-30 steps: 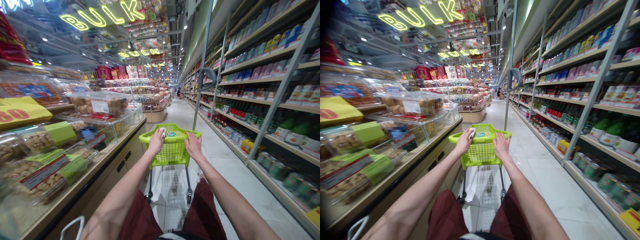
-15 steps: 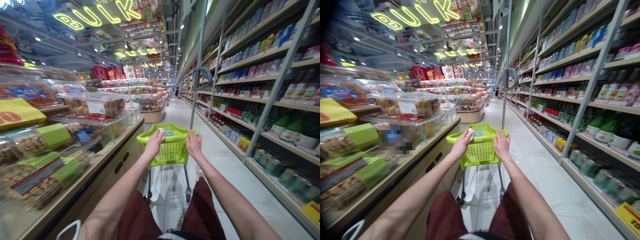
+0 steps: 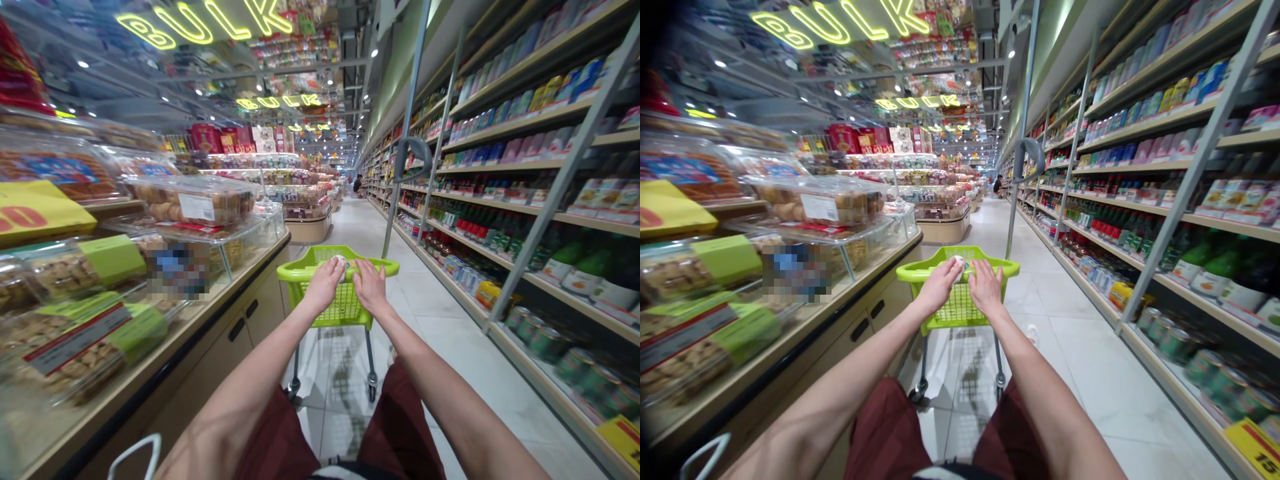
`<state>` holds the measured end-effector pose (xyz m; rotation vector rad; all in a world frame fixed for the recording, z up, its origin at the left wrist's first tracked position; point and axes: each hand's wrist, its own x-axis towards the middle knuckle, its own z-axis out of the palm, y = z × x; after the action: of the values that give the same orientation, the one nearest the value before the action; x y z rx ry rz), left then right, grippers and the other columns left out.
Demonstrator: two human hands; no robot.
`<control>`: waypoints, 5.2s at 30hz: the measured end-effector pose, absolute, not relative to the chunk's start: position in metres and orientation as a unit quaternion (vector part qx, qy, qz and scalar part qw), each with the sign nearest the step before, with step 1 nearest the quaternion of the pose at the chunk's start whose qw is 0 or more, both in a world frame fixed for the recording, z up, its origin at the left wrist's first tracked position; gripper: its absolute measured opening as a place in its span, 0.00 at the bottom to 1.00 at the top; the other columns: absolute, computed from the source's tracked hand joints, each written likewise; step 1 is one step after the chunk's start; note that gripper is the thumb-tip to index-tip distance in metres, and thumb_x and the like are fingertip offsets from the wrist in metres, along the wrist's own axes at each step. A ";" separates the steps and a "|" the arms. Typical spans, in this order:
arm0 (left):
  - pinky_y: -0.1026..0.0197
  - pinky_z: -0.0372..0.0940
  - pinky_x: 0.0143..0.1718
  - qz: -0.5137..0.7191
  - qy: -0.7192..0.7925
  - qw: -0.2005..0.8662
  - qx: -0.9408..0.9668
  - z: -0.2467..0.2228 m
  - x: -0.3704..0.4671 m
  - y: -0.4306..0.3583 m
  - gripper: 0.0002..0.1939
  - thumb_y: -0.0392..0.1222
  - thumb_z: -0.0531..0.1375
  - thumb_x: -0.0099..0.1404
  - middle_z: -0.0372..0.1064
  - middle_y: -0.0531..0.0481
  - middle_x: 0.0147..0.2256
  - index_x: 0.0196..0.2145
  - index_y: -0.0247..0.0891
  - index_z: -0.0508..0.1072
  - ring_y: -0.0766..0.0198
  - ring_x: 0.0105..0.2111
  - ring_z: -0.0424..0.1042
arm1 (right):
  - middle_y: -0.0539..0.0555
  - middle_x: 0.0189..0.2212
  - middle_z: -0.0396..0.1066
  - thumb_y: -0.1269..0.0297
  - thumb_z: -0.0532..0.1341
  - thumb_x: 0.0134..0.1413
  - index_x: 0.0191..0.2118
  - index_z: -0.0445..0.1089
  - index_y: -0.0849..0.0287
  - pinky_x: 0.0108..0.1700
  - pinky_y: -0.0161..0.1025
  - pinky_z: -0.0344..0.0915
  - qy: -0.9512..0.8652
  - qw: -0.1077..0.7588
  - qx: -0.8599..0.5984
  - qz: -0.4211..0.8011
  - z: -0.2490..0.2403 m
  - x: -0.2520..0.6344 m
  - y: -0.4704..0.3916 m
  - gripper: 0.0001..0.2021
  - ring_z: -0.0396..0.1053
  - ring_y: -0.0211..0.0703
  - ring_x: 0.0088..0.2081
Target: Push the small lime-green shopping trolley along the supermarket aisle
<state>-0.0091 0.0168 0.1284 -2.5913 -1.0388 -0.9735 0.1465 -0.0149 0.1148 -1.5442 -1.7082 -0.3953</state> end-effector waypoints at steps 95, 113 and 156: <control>0.49 0.56 0.55 -0.427 -0.354 -0.066 -0.829 0.081 -0.025 0.008 0.29 0.26 0.49 0.53 0.55 0.37 0.56 0.54 0.33 0.61 0.55 0.56 0.57 | 0.59 0.52 0.64 0.63 0.45 0.58 0.49 0.66 0.60 0.56 0.56 0.46 -0.677 0.442 -0.566 -0.159 0.106 0.157 -0.049 0.19 0.54 0.49 0.57; 0.47 0.51 0.57 -0.397 -0.281 0.018 -0.873 0.080 0.008 -0.001 0.31 0.24 0.49 0.55 0.51 0.39 0.59 0.57 0.36 0.56 0.58 0.60 0.48 | 0.58 0.48 0.67 0.64 0.47 0.57 0.46 0.67 0.58 0.55 0.57 0.42 -0.647 0.432 -0.595 -0.203 0.103 0.169 -0.058 0.16 0.56 0.51 0.56; 0.48 0.55 0.55 -0.375 -0.371 -0.001 -0.850 0.063 0.035 0.019 0.30 0.24 0.49 0.54 0.54 0.36 0.57 0.55 0.33 0.58 0.54 0.57 0.54 | 0.57 0.41 0.72 0.67 0.51 0.52 0.39 0.71 0.57 0.57 0.60 0.37 -0.633 0.375 -0.638 -0.226 0.108 0.212 -0.064 0.13 0.62 0.52 0.50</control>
<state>0.0349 0.0192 0.0625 -2.6711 -1.1661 -1.1774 0.2119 -0.0642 0.1079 -1.6321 -1.6212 -0.5793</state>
